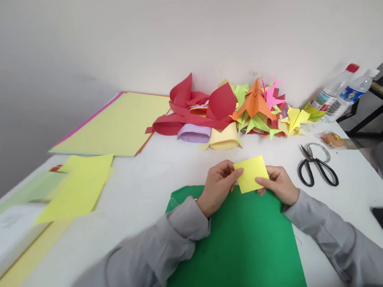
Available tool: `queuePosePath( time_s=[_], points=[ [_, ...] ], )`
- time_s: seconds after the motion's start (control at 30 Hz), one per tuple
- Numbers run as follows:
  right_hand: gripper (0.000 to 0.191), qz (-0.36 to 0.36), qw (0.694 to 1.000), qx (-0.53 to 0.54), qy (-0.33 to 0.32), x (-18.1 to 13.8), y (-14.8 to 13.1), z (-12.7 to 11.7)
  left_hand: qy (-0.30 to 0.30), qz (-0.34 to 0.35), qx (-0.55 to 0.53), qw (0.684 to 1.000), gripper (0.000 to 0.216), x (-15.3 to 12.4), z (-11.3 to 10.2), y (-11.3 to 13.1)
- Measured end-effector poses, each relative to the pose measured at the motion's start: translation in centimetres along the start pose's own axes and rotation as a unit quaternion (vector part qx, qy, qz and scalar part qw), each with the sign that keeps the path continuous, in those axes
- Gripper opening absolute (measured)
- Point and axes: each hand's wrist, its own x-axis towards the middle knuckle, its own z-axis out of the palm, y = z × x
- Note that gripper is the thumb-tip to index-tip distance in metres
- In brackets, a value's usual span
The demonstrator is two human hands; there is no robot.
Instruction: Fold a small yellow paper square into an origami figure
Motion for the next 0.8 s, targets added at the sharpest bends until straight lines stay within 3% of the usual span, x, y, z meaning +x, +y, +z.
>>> queuePosePath(
  time_s=[0.8],
  points=[
    [0.037,0.006,0.999,-0.042,0.0,0.05,0.02,0.05,0.017,-0.014,-0.072,0.997,0.038,0.22,0.1,-0.11]
  ],
)
